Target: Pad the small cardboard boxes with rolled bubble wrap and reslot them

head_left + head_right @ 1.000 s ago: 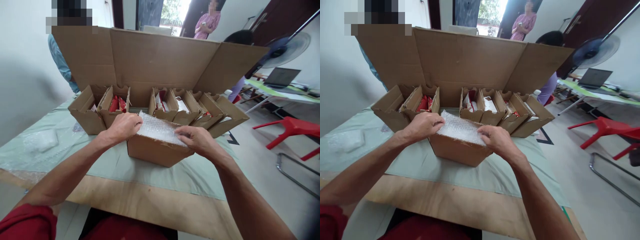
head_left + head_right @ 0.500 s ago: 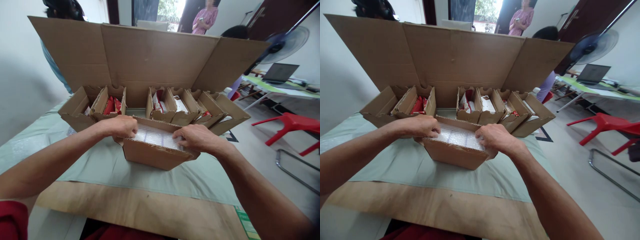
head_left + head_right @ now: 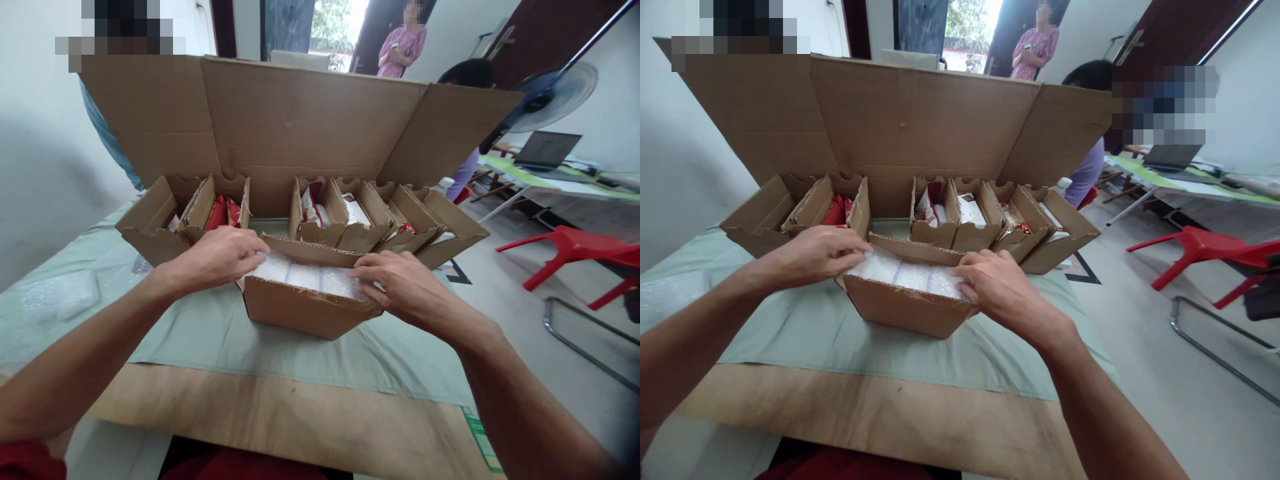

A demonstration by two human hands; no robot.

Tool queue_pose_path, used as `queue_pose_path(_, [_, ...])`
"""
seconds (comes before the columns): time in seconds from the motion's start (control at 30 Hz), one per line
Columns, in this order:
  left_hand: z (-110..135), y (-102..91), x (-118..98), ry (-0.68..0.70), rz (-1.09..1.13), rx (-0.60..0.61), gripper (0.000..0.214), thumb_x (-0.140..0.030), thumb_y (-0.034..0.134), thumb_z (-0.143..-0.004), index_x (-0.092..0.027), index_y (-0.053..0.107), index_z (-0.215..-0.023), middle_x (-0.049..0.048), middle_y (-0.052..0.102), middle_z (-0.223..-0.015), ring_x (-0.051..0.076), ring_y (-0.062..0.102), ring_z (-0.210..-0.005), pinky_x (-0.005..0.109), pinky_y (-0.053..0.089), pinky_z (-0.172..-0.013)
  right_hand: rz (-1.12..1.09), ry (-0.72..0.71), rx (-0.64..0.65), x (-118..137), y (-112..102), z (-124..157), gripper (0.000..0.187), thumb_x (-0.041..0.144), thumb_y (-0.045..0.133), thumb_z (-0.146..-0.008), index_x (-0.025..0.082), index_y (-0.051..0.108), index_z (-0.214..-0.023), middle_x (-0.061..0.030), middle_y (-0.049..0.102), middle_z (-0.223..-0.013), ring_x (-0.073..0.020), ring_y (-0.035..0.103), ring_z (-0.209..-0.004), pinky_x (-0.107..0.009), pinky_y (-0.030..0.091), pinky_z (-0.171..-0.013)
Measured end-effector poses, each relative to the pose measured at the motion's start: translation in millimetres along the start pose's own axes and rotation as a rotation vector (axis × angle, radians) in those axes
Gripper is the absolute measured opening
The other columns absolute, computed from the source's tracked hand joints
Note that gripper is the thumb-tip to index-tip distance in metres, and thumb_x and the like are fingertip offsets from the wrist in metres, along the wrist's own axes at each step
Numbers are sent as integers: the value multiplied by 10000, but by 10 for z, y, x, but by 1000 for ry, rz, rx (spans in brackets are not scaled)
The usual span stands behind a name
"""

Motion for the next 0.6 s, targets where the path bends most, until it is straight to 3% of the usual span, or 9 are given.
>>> queue_pose_path(0.1, [429,-212,254,-117,90,-269,307,-429,543,-924,-231,764,-997,65,769,-1036,227,696,-928,347,533,-861,-101,109,-360,-143,-239,491,244,324,535,-979,273,768,-1034,-61,754,-1144,-274,692,-1034,-451,503,-903])
queue_pose_path(0.13, [569,-206,411,-202,153,-338,344,-469,579,-908,-213,751,-1059,82,763,-1081,238,700,-950,364,547,-873,-160,154,-461,-193,-244,667,242,364,556,-978,268,754,-1078,-71,745,-1165,-280,688,-1062,-466,510,-938])
queue_pose_path(0.2, [766,-17,681,-344,327,-385,563,-563,641,-852,-170,675,-1254,134,728,-1232,285,698,-1055,429,560,-931,-309,234,-564,-258,-80,918,329,435,613,-954,264,695,-1223,-89,716,-1243,-285,677,-1122,-468,526,-978])
queue_pose_path(0.27, [811,294,753,-385,493,-346,762,-626,628,-839,-136,551,-1418,186,635,-1403,335,643,-1223,498,523,-1031,-473,295,-537,-250,246,974,508,503,637,-931,268,592,-1378,-102,669,-1345,-287,663,-1170,-457,555,-958])
queue_pose_path(0.37, [719,647,505,-300,557,-287,792,-593,587,-888,-125,443,-1510,193,453,-1583,344,436,-1461,520,365,-1200,-641,392,-484,-160,680,847,668,593,582,-930,234,481,-1484,-144,585,-1461,-312,605,-1268,-492,546,-988])
queue_pose_path(0.47, [678,769,296,-282,540,-308,798,-519,594,-912,-144,340,-1568,171,351,-1648,322,334,-1525,509,292,-1246,-681,479,-565,-119,790,741,660,609,522,-945,201,500,-1464,-166,562,-1477,-333,519,-1363,-560,429,-1122])
queue_pose_path(0.6, [722,837,344,-321,611,-273,804,-528,567,-934,-165,282,-1592,167,354,-1647,316,351,-1517,513,278,-1251,-814,507,-575,-148,880,692,624,594,513,-957,230,503,-1463,-140,566,-1478,-309,522,-1365,-544,391,-1161])
Point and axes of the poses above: each hand's wrist, its own z-axis away from the middle knuckle, its own y-axis out of the palm, x = y × z, the point moved 10 cm from there along -z, towards the middle knuckle
